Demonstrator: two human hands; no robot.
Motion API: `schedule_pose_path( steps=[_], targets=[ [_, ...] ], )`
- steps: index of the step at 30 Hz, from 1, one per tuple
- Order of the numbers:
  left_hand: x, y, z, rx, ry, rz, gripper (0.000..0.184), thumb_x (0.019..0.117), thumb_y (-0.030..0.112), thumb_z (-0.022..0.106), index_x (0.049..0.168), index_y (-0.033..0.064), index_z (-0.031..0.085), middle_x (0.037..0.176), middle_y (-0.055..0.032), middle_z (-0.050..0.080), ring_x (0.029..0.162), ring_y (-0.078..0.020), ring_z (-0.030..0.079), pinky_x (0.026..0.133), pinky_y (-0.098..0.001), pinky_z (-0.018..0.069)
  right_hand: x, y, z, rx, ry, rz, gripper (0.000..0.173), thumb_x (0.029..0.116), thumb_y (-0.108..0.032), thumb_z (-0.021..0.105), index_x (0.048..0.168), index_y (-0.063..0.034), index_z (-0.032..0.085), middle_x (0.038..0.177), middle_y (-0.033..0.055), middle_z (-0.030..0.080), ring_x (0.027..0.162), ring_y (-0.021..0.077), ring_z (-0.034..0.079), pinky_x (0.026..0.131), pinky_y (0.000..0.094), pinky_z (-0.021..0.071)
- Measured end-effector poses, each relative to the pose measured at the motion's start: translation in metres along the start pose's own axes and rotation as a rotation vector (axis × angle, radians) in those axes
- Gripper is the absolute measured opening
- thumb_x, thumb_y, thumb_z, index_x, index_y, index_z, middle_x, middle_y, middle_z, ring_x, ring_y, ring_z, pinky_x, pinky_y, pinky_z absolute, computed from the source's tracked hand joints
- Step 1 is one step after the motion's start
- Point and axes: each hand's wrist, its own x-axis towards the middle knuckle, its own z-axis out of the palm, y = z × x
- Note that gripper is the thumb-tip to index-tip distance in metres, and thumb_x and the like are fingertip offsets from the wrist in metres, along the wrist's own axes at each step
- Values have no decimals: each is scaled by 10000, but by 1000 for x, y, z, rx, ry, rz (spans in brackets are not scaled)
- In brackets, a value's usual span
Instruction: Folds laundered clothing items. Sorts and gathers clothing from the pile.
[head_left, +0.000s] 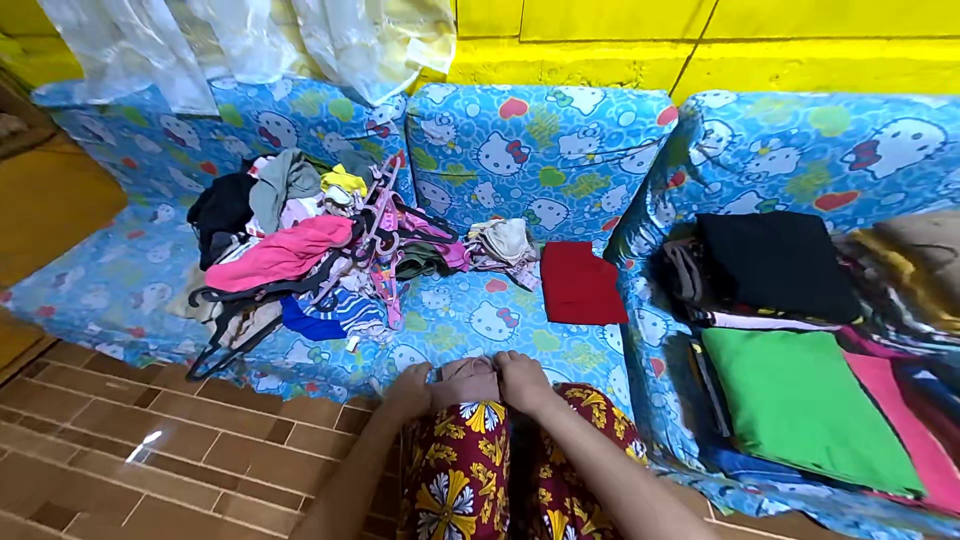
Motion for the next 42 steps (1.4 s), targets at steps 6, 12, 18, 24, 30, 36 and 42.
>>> schedule_pose_path(
  steps=[6,12,18,24,30,36,42],
  targets=[
    [-54,27,60,92,629,562,372,858,-18,647,1225,-63,685,1285,-278,645,1230,-471,603,1028,-617,480,-39,7,73,-237,829,-627,299,911,-18,603,1189,-16,712,1268,185,695,1171,370,678,1004,544,530],
    [-21,31,39,149,100,279,721,966,-13,518,1621,50,224,1654,-215,265,1461,-400,398,1159,-528,389,-23,-1,84,-302,485,-358,520,969,2,536,1484,48,481,1497,312,483,1340,487,529,1109,608,416],
    [0,60,-7,333,-224,-49,936,955,43,605,1646,118,-22,1380,-327,550,1251,-497,574,1034,-642,458,-8,-16,36,-279,8,12,510,1062,-32,361,1554,81,284,1487,342,461,1334,491,519,1113,633,365],
    [0,95,-34,-416,184,100,495,1040,7,431,1529,85,443,1394,-219,590,1257,-325,606,1071,-498,477,-28,-34,0,-52,-184,261,356,1050,-136,440,1369,12,492,1240,261,651,1158,452,647,888,623,527],
    [14,143,32,-1318,546,281,315,1053,-3,382,1333,-87,499,1178,-194,626,971,-188,660,836,-363,573,-16,4,4,999,173,201,279,1072,-63,400,1226,77,586,1012,172,690,892,225,695,815,383,574],
    [30,149,89,-632,836,460,359,916,-64,527,1262,-145,577,1558,-401,282,1388,-533,425,1118,-547,428,-13,18,11,1969,434,333,248,1112,-144,322,1029,-42,533,704,33,599,577,112,611,561,261,551],
    [33,150,94,-353,768,377,430,834,-9,688,1220,-163,580,1540,-352,383,1365,-483,494,1104,-546,442,-8,31,27,1577,714,180,291,1055,-84,384,1188,53,604,1032,118,651,926,150,627,836,327,525]
  ],
)
